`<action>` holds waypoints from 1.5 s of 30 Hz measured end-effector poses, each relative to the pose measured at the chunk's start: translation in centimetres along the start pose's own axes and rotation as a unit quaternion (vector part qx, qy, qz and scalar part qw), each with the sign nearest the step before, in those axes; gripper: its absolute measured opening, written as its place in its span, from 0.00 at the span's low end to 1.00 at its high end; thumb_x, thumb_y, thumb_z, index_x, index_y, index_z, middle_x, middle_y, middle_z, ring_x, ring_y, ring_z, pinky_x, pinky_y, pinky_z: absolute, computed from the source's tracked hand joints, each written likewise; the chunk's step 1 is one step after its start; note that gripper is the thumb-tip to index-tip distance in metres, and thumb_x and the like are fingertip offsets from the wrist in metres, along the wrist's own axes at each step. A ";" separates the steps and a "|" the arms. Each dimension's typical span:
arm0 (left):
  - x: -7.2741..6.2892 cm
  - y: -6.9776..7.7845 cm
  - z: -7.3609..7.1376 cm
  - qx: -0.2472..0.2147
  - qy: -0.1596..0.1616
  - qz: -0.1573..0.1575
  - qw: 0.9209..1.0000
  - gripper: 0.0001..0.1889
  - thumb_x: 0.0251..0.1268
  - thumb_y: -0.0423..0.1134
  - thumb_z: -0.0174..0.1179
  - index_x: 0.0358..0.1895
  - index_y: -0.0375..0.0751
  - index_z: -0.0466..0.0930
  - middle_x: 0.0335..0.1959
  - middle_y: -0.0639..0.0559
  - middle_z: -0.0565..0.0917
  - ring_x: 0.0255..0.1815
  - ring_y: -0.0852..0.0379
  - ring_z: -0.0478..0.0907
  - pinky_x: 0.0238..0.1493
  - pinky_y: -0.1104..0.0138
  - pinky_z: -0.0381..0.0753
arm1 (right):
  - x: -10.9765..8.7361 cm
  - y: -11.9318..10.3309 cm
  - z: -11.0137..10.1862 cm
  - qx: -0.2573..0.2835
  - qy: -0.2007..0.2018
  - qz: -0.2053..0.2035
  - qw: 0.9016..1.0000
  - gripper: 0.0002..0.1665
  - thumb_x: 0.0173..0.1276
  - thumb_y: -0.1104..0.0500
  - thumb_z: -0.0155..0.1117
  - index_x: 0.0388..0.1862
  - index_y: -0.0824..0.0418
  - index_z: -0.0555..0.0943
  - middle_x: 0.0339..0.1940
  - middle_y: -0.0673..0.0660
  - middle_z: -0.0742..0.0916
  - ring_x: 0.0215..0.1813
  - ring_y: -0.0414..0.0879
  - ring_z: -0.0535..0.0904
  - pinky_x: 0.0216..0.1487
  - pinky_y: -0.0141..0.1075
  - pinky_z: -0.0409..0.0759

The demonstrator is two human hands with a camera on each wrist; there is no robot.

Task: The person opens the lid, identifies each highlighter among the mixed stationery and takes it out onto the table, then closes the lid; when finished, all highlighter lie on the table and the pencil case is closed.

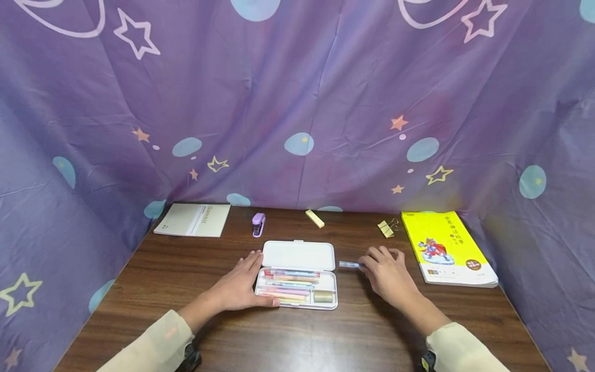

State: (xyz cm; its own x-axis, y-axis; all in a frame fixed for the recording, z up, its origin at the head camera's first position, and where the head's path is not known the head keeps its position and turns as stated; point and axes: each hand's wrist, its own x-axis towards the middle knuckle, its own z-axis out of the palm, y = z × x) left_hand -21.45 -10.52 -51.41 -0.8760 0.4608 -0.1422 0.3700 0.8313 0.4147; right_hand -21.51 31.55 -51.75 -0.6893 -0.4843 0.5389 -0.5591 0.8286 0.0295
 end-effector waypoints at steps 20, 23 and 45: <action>-0.1 0.1 -0.1 -0.003 0.005 0.006 1.000 0.75 0.57 0.83 0.68 0.90 0.28 0.46 0.92 0.32 0.49 0.95 0.37 0.45 0.94 0.44 0.50 | -1.9 1.4 0.8 -0.012 -0.028 0.019 0.999 0.12 0.63 0.65 0.83 0.42 0.53 0.90 0.41 0.51 0.88 0.47 0.53 0.82 0.50 0.69 0.80; 0.0 0.0 -0.1 -0.001 0.004 0.004 1.000 0.75 0.57 0.84 0.67 0.90 0.30 0.46 0.93 0.33 0.49 0.95 0.37 0.45 0.94 0.45 0.50 | -2.0 1.4 0.8 -0.013 -0.028 0.018 0.999 0.12 0.62 0.65 0.83 0.42 0.54 0.90 0.41 0.50 0.87 0.47 0.53 0.82 0.50 0.69 0.80; 0.0 -0.2 0.0 -0.006 0.003 0.006 1.000 0.75 0.57 0.84 0.68 0.90 0.29 0.47 0.93 0.32 0.49 0.95 0.37 0.45 0.94 0.44 0.50 | -0.8 0.6 0.9 -0.006 -0.023 0.007 1.000 0.12 0.65 0.60 0.84 0.46 0.55 0.91 0.42 0.51 0.87 0.48 0.53 0.82 0.52 0.70 0.79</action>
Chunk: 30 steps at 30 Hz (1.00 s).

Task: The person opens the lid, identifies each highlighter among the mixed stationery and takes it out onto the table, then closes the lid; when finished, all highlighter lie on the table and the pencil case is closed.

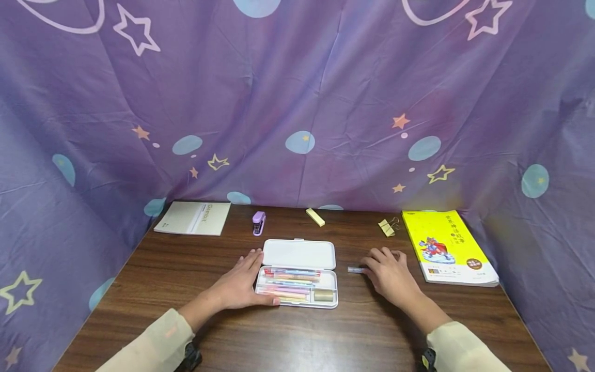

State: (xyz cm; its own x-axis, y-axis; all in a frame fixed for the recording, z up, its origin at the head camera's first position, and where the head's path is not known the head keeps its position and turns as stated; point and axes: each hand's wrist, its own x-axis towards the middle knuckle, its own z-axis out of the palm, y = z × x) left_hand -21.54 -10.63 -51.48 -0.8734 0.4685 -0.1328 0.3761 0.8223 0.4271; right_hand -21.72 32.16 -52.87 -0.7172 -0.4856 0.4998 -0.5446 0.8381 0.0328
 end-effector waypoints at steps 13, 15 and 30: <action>0.0 0.0 0.0 -0.001 -0.002 -0.004 1.000 0.75 0.57 0.84 0.66 0.90 0.29 0.46 0.93 0.32 0.49 0.95 0.37 0.44 0.94 0.45 0.49 | 4.0 -4.3 1.0 0.031 -0.023 -0.042 0.998 0.10 0.69 0.57 0.83 0.47 0.55 0.92 0.46 0.51 0.89 0.51 0.51 0.83 0.57 0.70 0.82; 0.0 0.0 -0.1 -0.002 -0.001 -0.004 1.000 0.75 0.57 0.84 0.67 0.90 0.29 0.46 0.93 0.32 0.49 0.95 0.37 0.45 0.94 0.45 0.50 | 4.6 -5.2 1.1 0.038 -0.029 -0.049 0.998 0.11 0.70 0.56 0.83 0.48 0.55 0.91 0.47 0.50 0.89 0.51 0.50 0.83 0.58 0.70 0.82; -0.2 0.2 -0.2 -0.005 -0.005 -0.007 1.000 0.75 0.58 0.84 0.67 0.90 0.30 0.45 0.93 0.33 0.49 0.95 0.38 0.44 0.94 0.46 0.51 | 7.4 -10.7 3.1 0.052 -0.014 -0.116 0.992 0.10 0.73 0.48 0.80 0.46 0.50 0.91 0.43 0.45 0.86 0.48 0.45 0.81 0.59 0.64 0.83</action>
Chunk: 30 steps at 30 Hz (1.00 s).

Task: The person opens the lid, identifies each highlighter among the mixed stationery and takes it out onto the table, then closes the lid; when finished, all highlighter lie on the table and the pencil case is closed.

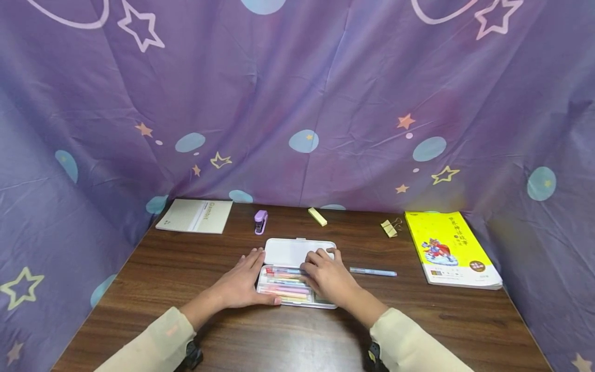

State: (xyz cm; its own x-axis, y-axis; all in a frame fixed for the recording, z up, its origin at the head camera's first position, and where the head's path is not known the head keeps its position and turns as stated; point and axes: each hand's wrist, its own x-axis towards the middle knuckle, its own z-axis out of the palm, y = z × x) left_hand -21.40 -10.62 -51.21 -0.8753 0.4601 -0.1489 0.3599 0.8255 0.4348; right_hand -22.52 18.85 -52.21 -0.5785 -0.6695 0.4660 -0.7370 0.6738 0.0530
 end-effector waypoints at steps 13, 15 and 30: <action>0.2 -0.3 0.1 0.002 0.007 0.004 1.000 0.76 0.57 0.85 0.66 0.90 0.29 0.45 0.93 0.32 0.49 0.95 0.37 0.45 0.94 0.45 0.51 | 0.7 -0.9 0.8 -0.016 0.032 -0.028 0.999 0.08 0.70 0.53 0.81 0.43 0.50 0.90 0.41 0.46 0.85 0.46 0.46 0.80 0.59 0.57 0.79; 0.2 -0.3 0.1 0.003 0.007 0.004 1.000 0.76 0.56 0.85 0.66 0.90 0.29 0.45 0.93 0.32 0.49 0.95 0.37 0.45 0.94 0.45 0.52 | 0.8 -1.1 0.9 -0.024 0.033 -0.029 0.999 0.07 0.70 0.53 0.80 0.43 0.50 0.90 0.41 0.45 0.85 0.46 0.46 0.80 0.58 0.57 0.79; 0.1 -0.1 0.0 -0.003 0.004 0.001 1.000 0.76 0.57 0.85 0.66 0.91 0.30 0.44 0.93 0.33 0.48 0.95 0.38 0.44 0.94 0.46 0.50 | 2.3 -2.5 1.5 -0.025 0.025 -0.021 0.999 0.05 0.71 0.52 0.80 0.41 0.47 0.90 0.40 0.45 0.85 0.45 0.46 0.80 0.60 0.58 0.81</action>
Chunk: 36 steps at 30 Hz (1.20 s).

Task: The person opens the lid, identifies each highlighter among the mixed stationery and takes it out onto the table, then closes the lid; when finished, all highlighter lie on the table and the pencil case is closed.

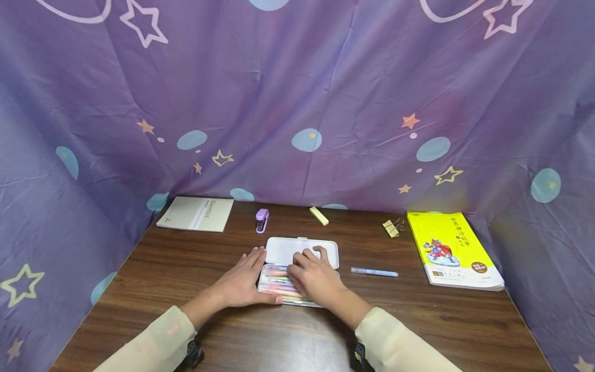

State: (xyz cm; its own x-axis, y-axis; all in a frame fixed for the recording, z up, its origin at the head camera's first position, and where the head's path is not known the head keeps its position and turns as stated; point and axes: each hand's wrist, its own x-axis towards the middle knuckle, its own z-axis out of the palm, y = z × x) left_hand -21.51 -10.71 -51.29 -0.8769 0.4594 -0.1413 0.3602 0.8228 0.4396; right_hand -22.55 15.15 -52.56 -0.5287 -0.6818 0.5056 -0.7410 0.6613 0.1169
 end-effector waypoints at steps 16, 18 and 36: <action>0.1 0.2 -0.1 0.001 0.007 0.004 1.000 0.75 0.57 0.83 0.68 0.90 0.28 0.45 0.92 0.31 0.50 0.95 0.36 0.46 0.94 0.45 0.51 | 0.8 -0.6 0.5 -0.029 -0.001 -0.024 0.999 0.07 0.71 0.51 0.80 0.43 0.50 0.91 0.42 0.46 0.86 0.48 0.46 0.82 0.64 0.58 0.82; 0.0 0.2 -0.1 0.000 0.005 0.003 1.000 0.75 0.57 0.83 0.68 0.90 0.28 0.45 0.92 0.31 0.49 0.95 0.36 0.45 0.94 0.45 0.51 | 0.9 -0.7 0.5 -0.033 0.001 -0.024 0.999 0.07 0.71 0.51 0.80 0.43 0.50 0.91 0.42 0.46 0.87 0.48 0.46 0.82 0.65 0.59 0.82; 0.0 0.1 -0.1 0.000 0.009 0.004 1.000 0.76 0.56 0.83 0.68 0.90 0.28 0.46 0.92 0.30 0.50 0.94 0.34 0.47 0.94 0.44 0.52 | 1.4 -0.7 0.2 -0.047 -0.006 -0.026 0.999 0.06 0.73 0.50 0.77 0.38 0.49 0.88 0.41 0.46 0.85 0.47 0.47 0.81 0.65 0.62 0.82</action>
State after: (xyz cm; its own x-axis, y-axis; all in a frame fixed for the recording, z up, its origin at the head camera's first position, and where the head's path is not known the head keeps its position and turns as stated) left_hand -21.52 -10.63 -51.16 -0.8797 0.4595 -0.1225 0.3668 0.8196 0.4401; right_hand -22.88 13.69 -52.09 -0.4956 -0.7193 0.4867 -0.7259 0.6508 0.2226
